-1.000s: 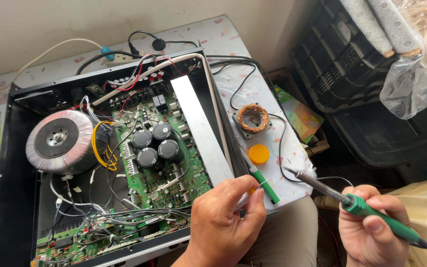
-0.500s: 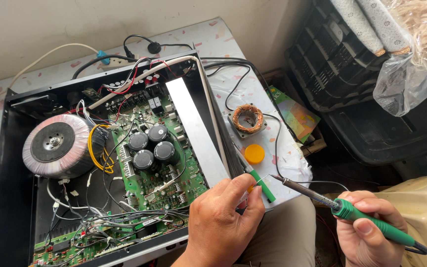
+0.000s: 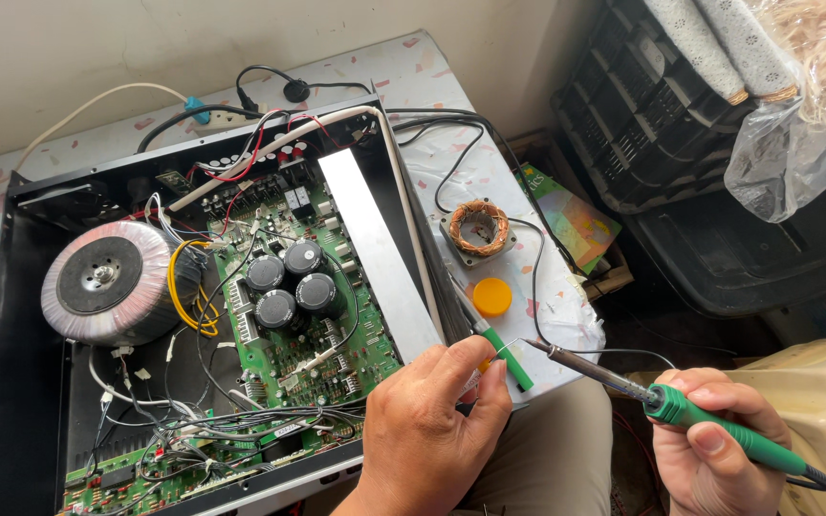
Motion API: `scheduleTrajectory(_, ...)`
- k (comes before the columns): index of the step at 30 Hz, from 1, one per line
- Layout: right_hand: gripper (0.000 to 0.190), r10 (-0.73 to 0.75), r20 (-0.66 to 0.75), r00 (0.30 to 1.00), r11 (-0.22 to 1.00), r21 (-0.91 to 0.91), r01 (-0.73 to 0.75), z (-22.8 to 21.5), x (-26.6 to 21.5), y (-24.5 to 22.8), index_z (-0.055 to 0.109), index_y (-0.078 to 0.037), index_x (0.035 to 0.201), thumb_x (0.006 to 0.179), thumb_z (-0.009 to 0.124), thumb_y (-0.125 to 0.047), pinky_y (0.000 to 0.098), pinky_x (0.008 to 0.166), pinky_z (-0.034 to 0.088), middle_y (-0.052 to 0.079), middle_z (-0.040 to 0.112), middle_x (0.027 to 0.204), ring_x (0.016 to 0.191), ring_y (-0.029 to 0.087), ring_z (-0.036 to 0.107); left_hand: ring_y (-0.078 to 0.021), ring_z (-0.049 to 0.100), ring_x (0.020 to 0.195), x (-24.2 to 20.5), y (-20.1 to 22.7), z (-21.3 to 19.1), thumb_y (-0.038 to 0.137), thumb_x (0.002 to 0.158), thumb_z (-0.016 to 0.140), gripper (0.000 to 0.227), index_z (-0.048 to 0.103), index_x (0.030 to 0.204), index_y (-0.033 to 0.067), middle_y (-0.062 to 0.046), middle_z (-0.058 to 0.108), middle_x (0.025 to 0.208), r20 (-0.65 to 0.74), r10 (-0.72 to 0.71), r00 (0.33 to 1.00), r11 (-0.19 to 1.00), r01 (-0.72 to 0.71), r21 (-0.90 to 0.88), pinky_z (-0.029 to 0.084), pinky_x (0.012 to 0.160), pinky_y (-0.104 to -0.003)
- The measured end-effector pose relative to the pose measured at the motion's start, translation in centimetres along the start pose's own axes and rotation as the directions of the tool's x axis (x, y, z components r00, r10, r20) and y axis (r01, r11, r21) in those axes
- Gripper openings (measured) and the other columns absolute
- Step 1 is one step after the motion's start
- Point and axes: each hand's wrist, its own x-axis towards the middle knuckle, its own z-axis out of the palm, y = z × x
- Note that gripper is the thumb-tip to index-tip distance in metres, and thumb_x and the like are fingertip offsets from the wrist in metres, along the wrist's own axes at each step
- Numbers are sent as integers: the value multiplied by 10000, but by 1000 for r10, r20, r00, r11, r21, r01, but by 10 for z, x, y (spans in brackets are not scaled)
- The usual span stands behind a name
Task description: The person repairs an electronic amplifier by first inspecting the circuit boards, then using a soldering iron and wire to make connections, and finally retrieving items from a bag to continue the work.
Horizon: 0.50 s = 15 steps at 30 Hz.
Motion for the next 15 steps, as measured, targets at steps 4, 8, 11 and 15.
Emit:
scheduleTrajectory(4,278,8,16,1000,1000,9,-8,0,0,0,703,-26,1076,841,742,-170,384,984,557,191,697,1029,977,256,680,-200,541,491,0,-1,0,204,899,699,57,659,940,210,15,589,664,-3,13,1000,1000,-13,-17,459,459,-355)
scheduleTrajectory(8,280,12,10,1000,1000,6,-12,1,1,0,701,-25,1080,841,735,-168,385,968,561,196,695,1032,966,266,675,-209,539,485,0,-1,0,218,900,702,56,664,941,218,17,582,656,4,8,1000,1000,-8,-5,462,460,-362)
scheduleTrajectory(11,277,4,11,1000,1000,13,-4,1,1,0,704,-31,1078,838,731,-168,377,929,547,189,693,1023,943,251,675,-213,541,484,0,-1,0,221,896,703,62,662,942,222,19,584,656,14,-1,1000,1000,1,-4,462,459,-365)
scheduleTrajectory(15,277,18,1,1000,1000,-3,-18,-1,1,-1,705,-33,1071,834,738,-174,380,981,555,182,696,1032,972,252,683,-206,537,488,1,-1,0,217,901,699,57,660,943,217,21,585,661,15,4,1000,1000,-4,-4,457,457,-359)
